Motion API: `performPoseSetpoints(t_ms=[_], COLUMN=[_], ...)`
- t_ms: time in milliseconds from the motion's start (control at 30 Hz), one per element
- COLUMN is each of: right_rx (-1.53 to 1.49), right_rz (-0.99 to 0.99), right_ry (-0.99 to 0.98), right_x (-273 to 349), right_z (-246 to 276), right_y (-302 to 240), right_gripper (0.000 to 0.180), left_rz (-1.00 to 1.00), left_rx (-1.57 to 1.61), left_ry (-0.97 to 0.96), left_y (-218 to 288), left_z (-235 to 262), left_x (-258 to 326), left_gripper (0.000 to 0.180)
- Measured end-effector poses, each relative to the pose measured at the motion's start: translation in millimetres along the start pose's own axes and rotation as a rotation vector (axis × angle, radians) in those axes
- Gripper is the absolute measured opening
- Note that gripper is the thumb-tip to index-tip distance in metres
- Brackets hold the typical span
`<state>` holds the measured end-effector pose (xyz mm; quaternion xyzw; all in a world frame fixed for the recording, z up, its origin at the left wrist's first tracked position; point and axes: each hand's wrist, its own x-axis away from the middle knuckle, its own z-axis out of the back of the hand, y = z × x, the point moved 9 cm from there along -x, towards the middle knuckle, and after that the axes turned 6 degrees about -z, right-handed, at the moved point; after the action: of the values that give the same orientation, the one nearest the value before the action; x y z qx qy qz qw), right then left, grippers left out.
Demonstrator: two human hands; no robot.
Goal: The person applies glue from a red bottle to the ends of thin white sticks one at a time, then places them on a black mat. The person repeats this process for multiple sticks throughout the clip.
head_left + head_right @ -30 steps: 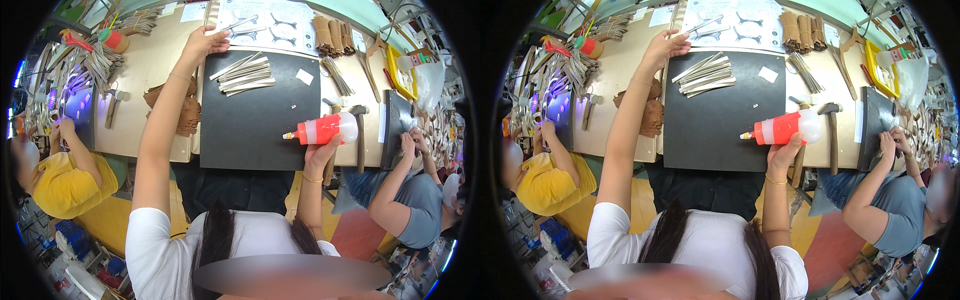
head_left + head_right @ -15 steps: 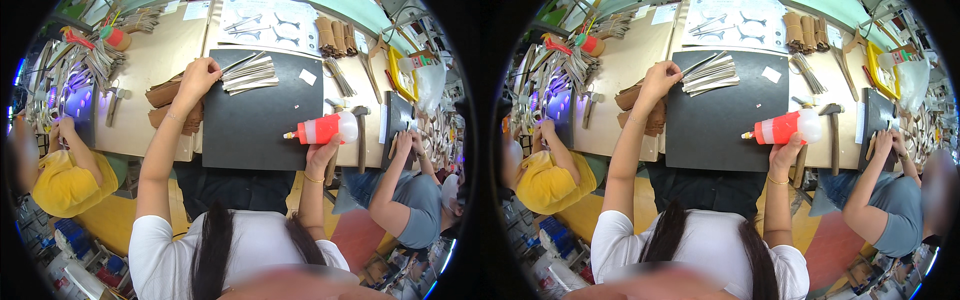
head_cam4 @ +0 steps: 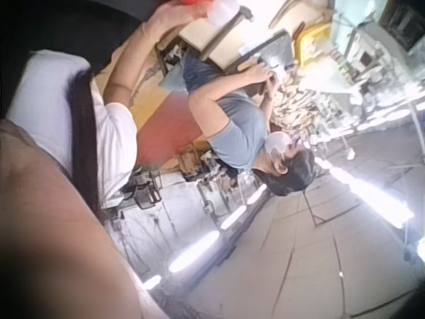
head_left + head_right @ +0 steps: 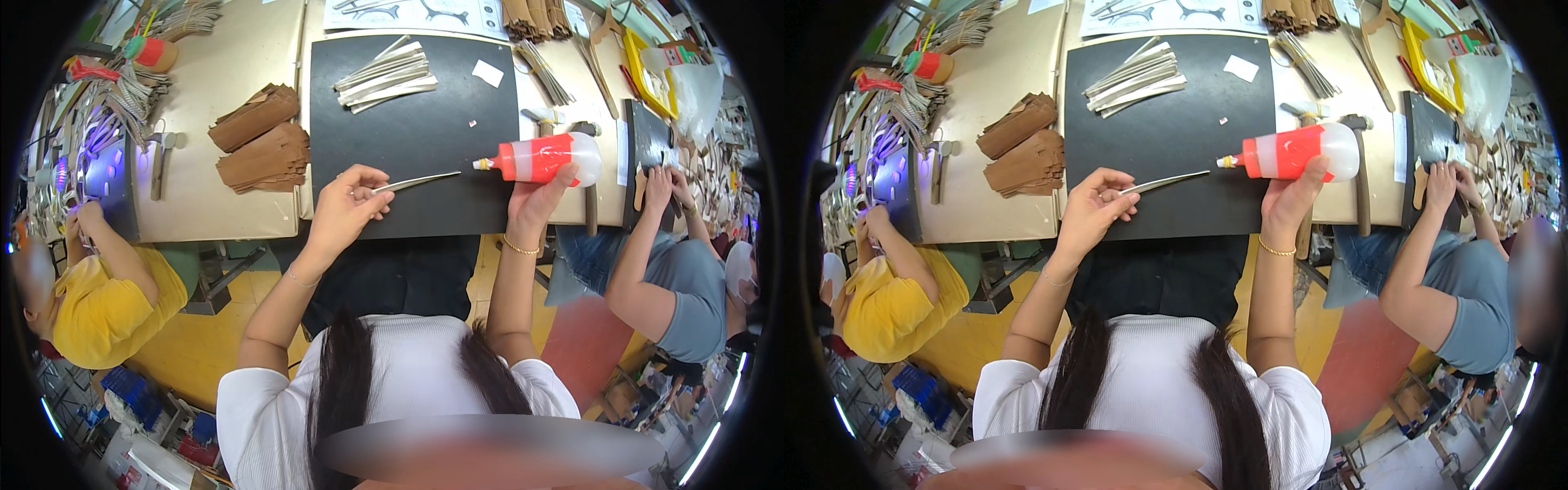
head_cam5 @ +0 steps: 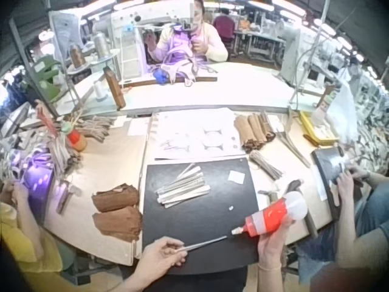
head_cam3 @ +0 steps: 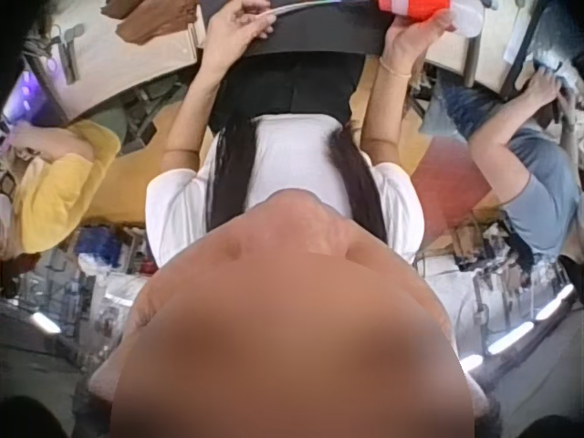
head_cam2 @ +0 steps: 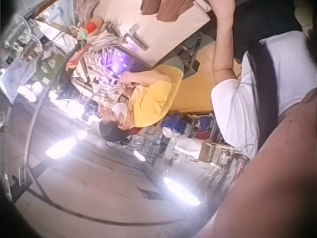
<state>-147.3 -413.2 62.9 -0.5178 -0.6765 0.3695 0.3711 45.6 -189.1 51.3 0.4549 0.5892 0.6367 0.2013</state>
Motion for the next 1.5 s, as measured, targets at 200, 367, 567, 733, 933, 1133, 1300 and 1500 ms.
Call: performPoseSetpoints(t_ms=[200,367,567,733,933,1133,1300,1500], right_rx=[0.213,0.16,0.221,0.29,0.311,0.296,0.307,0.226], right_rz=[0.117,0.134,0.184,0.233,0.232,0.19,0.19,0.116], right_ry=[-0.131,-0.133,-0.139,-0.158,-0.187,-0.197,-0.237,-0.292], right_x=[16,28,31,34,38,39,46,59], right_z=[-12,-17,-19,-22,-25,-25,-35,-51], right_y=[-7,-5,-5,-6,-4,2,6,19], right_gripper=[0.073,0.074,0.075,0.073,0.072,0.07,0.068,0.065], left_rz=[0.098,0.195,0.187,0.217,0.224,0.211,0.191,0.168], left_rx=[0.169,0.191,0.241,0.254,0.258,0.251,0.23,0.175], left_ry=[0.026,0.071,0.097,0.107,0.109,0.115,0.122,0.13], left_y=[-14,-20,-21,-24,-24,-25,-27,-29], left_z=[13,20,19,20,20,19,19,19], left_x=[21,27,28,29,30,30,32,33], left_gripper=[0.03,0.022,0.019,0.019,0.02,0.019,0.02,0.02])
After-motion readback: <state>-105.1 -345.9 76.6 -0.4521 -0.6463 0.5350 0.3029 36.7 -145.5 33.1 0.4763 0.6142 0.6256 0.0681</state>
